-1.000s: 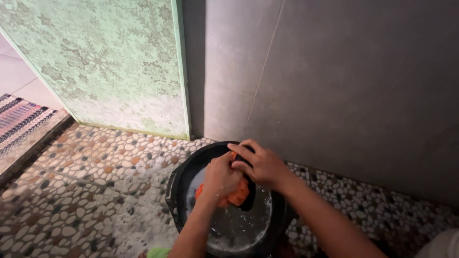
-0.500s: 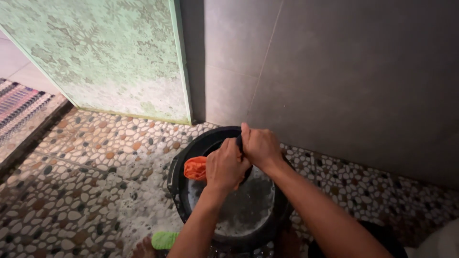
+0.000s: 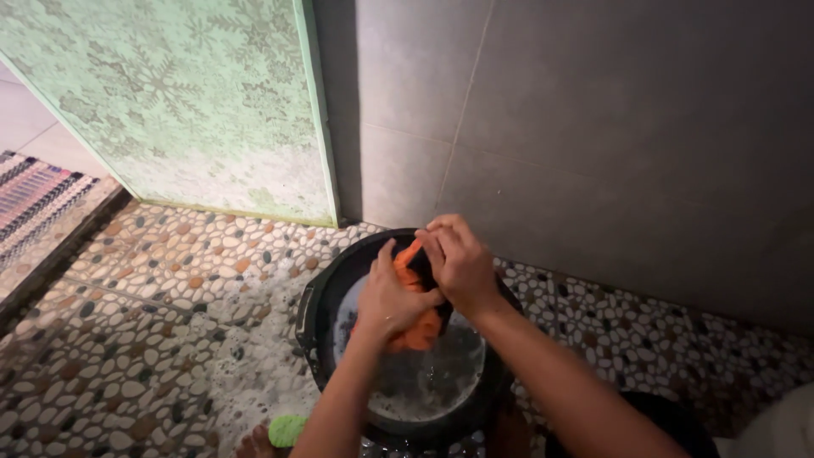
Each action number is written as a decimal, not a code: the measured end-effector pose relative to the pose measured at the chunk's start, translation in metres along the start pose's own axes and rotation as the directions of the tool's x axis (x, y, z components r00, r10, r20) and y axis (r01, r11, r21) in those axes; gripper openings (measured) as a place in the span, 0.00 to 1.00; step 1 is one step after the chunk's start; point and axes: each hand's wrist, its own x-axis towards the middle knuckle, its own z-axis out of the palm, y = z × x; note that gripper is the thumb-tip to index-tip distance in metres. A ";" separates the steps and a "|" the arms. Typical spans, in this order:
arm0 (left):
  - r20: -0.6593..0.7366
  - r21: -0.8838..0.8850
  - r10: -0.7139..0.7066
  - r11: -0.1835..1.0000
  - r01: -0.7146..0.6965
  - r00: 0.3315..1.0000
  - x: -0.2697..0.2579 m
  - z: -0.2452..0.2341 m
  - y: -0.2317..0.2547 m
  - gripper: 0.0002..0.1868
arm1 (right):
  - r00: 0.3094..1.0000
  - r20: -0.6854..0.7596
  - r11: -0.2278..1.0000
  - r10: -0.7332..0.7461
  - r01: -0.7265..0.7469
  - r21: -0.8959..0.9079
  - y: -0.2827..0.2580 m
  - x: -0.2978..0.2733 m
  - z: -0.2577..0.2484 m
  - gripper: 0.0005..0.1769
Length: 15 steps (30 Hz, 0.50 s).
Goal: Hand-washing an orange cloth and a black hat in a bucket of soapy water, then rinsing them.
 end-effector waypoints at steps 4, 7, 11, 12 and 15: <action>0.082 -0.213 -0.025 0.976 0.042 0.996 -0.002 0.008 -0.023 0.48 | 0.999 0.036 0.999 -0.040 0.040 -0.013 0.021 -0.013 -0.004 0.09; 0.062 -0.317 0.011 0.948 0.009 0.998 -0.006 -0.005 -0.006 0.35 | 0.956 0.188 0.944 0.225 -0.166 -0.286 0.041 -0.016 0.000 0.17; -0.012 -0.067 0.090 0.994 -0.090 0.996 -0.005 -0.020 -0.004 0.28 | 0.836 0.426 0.938 0.345 -0.303 -0.167 0.043 -0.009 -0.010 0.17; 0.004 -0.020 0.094 0.995 -0.094 0.996 -0.003 -0.026 -0.003 0.26 | 0.856 0.480 0.980 0.191 -0.195 -0.043 0.048 -0.009 -0.012 0.16; 0.158 -0.254 0.040 0.967 0.001 0.987 0.004 -0.041 -0.010 0.20 | 0.622 0.779 0.971 0.079 -0.224 0.081 0.008 0.019 -0.049 0.32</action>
